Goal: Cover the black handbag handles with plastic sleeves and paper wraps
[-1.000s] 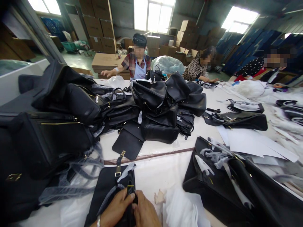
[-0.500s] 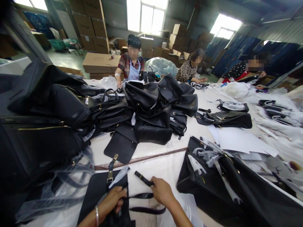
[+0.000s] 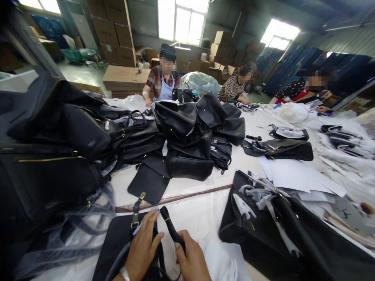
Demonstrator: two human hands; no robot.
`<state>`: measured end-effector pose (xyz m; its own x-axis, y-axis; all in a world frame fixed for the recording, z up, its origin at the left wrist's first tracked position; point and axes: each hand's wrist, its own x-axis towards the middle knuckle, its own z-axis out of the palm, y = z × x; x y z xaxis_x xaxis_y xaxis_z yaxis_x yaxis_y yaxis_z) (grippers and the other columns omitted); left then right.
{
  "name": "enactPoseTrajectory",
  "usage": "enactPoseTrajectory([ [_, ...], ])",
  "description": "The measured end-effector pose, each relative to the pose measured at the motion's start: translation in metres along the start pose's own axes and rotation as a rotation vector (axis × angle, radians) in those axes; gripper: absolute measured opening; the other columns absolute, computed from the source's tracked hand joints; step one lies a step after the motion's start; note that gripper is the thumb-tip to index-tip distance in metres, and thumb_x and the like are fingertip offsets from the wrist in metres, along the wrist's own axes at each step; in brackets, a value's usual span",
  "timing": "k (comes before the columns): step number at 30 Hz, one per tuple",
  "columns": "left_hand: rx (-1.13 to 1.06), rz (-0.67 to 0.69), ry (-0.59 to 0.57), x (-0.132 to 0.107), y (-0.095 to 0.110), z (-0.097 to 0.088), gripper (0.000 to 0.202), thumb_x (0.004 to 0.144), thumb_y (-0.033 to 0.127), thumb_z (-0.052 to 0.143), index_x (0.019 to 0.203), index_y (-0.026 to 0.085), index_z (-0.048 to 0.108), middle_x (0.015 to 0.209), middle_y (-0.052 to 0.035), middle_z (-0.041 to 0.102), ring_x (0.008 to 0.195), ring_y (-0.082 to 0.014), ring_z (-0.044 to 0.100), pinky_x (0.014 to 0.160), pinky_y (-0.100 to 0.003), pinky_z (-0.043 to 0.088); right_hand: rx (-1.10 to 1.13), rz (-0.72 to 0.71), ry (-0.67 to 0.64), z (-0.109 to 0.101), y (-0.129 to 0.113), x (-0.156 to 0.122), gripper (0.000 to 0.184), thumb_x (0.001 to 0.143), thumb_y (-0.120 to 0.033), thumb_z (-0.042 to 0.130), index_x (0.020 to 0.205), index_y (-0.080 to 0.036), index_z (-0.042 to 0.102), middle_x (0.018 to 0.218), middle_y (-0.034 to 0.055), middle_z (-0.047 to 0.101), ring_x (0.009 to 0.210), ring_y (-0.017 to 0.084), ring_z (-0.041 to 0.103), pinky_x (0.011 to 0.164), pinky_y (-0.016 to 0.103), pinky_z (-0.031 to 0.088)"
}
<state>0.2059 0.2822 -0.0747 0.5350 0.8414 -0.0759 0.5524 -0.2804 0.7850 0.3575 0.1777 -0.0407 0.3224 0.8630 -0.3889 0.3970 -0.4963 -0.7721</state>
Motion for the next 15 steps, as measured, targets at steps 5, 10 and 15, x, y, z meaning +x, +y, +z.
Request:
enactPoseTrajectory([
  [5,-0.282,-0.043,0.003,0.018,0.029,0.0,0.028,0.086,0.033,0.05,0.11,0.023,0.06,0.11,-0.008,0.064,0.104,-0.0251,0.059,0.093,-0.039,0.045,-0.102,-0.152,0.13,0.013,0.007,-0.01,0.023,0.091,-0.027,0.038,0.109,-0.023,0.052,0.091,0.005,0.068,0.079,0.02,0.066,0.069,0.027,0.05],
  [10,-0.582,-0.239,-0.016,0.026,0.032,0.009,0.015,0.079,0.035,0.057,0.084,0.021,0.06,0.083,-0.0029,0.066,0.084,-0.023,0.063,0.079,-0.033,0.047,-0.505,-0.27,0.197,0.031,0.034,-0.005,0.038,0.085,-0.015,0.043,0.12,-0.025,0.053,0.093,0.0069,0.068,0.075,0.023,0.067,0.065,0.029,0.051],
  [15,-0.442,-0.198,-0.035,0.02,0.024,0.011,0.022,0.081,0.041,0.054,0.071,0.023,0.058,0.068,0.0003,0.06,0.071,-0.0215,0.059,0.07,-0.033,0.046,-0.597,-0.302,0.172,0.027,0.024,-0.015,0.038,0.085,-0.01,0.048,0.119,-0.025,0.055,0.095,0.0077,0.066,0.076,0.022,0.065,0.065,0.031,0.051],
])
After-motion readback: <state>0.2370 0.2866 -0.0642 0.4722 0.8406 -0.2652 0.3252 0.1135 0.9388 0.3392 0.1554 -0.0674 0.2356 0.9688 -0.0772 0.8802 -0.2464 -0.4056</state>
